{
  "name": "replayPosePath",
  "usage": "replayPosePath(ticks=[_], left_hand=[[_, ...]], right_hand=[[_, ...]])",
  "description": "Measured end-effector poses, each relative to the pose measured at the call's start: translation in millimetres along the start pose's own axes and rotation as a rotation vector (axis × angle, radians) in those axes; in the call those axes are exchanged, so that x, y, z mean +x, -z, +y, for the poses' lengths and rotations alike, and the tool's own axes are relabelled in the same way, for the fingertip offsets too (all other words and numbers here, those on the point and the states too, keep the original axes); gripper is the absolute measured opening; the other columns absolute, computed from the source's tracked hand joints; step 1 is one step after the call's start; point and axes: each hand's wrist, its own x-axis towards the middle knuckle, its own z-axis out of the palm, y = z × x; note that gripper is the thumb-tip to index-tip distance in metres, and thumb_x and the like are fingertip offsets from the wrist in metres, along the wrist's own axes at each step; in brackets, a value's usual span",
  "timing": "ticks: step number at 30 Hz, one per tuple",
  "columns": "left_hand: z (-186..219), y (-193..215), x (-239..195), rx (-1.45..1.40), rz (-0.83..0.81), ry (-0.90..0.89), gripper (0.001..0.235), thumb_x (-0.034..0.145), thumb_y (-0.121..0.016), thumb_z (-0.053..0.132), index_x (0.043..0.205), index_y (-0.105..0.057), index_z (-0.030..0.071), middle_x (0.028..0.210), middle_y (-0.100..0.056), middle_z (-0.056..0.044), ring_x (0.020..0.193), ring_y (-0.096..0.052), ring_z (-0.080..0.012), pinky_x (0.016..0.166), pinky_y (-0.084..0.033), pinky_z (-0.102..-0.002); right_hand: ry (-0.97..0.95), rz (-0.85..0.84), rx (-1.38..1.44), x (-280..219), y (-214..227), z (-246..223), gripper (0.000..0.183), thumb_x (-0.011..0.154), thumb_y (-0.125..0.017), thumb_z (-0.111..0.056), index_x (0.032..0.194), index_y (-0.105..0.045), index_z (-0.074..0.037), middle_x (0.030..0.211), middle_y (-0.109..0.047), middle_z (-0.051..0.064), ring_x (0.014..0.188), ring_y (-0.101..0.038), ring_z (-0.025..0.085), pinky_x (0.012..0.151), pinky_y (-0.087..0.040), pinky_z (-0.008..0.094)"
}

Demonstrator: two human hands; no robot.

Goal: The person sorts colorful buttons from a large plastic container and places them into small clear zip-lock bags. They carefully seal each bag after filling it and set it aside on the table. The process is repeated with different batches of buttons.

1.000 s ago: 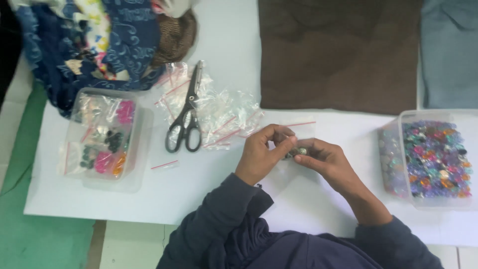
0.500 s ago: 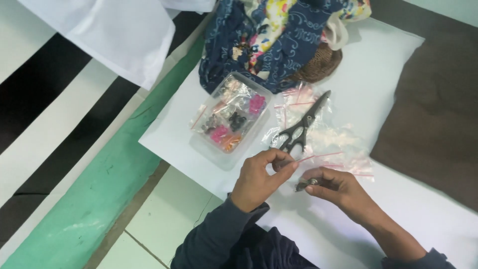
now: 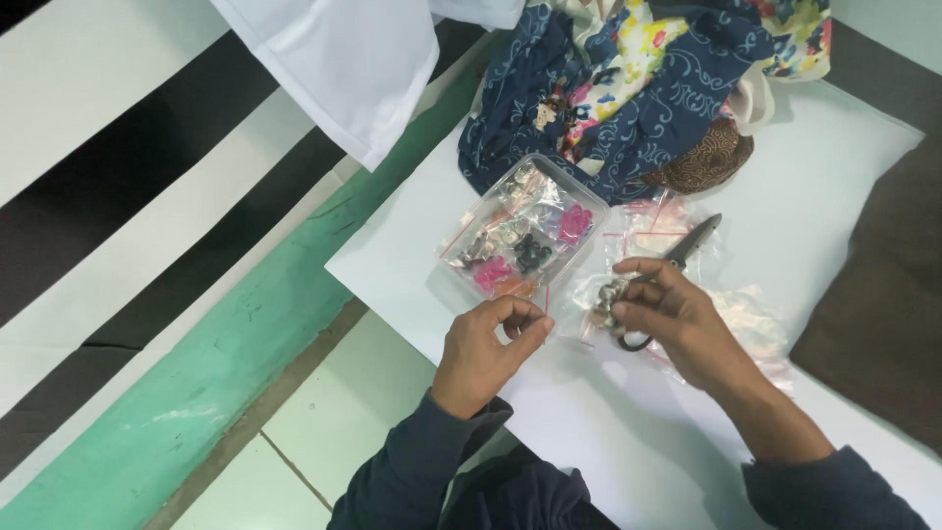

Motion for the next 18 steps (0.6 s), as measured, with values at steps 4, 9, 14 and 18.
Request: replayPosePath(ticks=[4,9,14,18], left_hand=[[-2.1,-10.7,13.3,0.045,0.071,-0.059,0.020,0.090,-0.076,0.030,0.091,-0.074,0.010,0.072,-0.073,-0.008,0.070,-0.066,-0.0212,0.064,-0.053,-0.034],[-2.1,-18.0,32.7,0.387,0.325,-0.215,0.023,0.091,-0.075,0.029,0.103,-0.074,0.009,0.074,-0.073,-0.005,0.077,-0.068,-0.0245,0.070,-0.048,-0.036],[-2.0,-30.8,45.0,0.519,0.404,-0.386,0.039,0.096,-0.069,0.029,0.126,-0.063,0.005,0.110,-0.065,-0.015,0.106,-0.058,-0.0334,0.083,-0.040,-0.045],[-12.4,-56.2,56.1,0.657,0.335,-0.428,0.047,0.097,-0.064,0.042,0.122,-0.064,0.002,0.129,-0.059,-0.019,0.125,-0.048,-0.0348,0.095,-0.033,-0.049]], right_hand=[[0.043,-0.038,-0.074,39.4,-3.7,-27.3,0.054,0.083,-0.069,0.007,0.137,-0.059,0.004,0.085,-0.068,0.025,0.081,-0.067,0.032,0.072,-0.058,0.044],[0.133,-0.150,-0.294,101.7,-7.2,-53.6,0.046,0.087,-0.065,0.004,0.133,-0.066,0.002,0.089,-0.070,0.023,0.083,-0.064,0.029,0.074,-0.055,0.040],[0.159,-0.239,-0.583,141.3,-24.9,-81.8,0.043,0.089,-0.060,0.004,0.130,-0.071,-0.006,0.104,-0.072,0.027,0.103,-0.065,0.040,0.089,-0.052,0.051],[0.145,-0.325,-0.856,152.7,-55.1,-90.0,0.044,0.091,-0.058,0.004,0.124,-0.077,-0.017,0.116,-0.075,0.023,0.119,-0.065,0.044,0.104,-0.049,0.055]])
